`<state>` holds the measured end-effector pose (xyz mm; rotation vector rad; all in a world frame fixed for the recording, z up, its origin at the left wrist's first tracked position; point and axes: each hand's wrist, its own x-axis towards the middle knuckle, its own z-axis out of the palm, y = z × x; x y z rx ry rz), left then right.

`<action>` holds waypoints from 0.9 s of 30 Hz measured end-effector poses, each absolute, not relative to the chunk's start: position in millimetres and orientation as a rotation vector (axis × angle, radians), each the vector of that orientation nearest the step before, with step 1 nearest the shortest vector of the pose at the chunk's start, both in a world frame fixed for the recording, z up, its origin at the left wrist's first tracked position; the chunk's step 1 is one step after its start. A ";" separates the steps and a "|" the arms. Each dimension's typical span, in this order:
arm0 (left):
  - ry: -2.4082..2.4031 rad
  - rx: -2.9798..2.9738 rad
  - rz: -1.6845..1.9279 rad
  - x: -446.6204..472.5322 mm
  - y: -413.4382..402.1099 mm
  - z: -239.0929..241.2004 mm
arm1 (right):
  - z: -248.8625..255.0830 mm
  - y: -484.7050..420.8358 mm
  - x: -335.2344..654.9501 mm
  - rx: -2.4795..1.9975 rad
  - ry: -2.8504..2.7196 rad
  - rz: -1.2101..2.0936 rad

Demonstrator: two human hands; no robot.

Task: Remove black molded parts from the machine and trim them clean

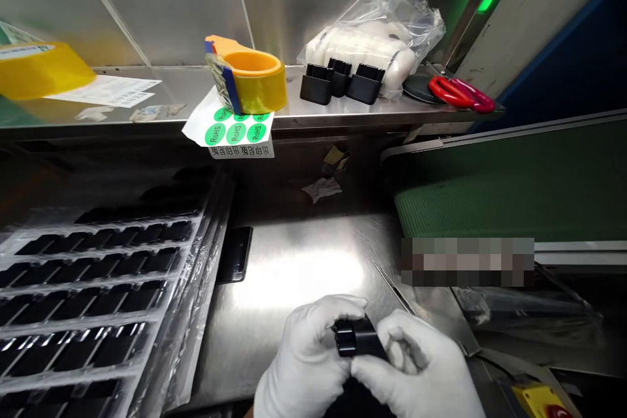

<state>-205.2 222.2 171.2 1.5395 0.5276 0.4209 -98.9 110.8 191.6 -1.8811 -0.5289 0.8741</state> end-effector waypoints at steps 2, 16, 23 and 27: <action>0.454 1.613 0.510 -203.8 221.7 168.7 | 189.0 114.3 -94.8 -1.908 -0.576 0.894; 0.630 1.170 0.420 -202.1 210.3 171.5 | 192.1 107.1 -87.8 -1.739 -0.475 1.137; 0.709 1.183 0.366 -206.1 212.7 180.5 | 190.3 103.8 -88.1 -1.808 -0.711 1.039; 0.788 1.098 0.156 -207.0 215.1 197.5 | 180.9 100.4 -86.6 -1.761 -0.796 0.918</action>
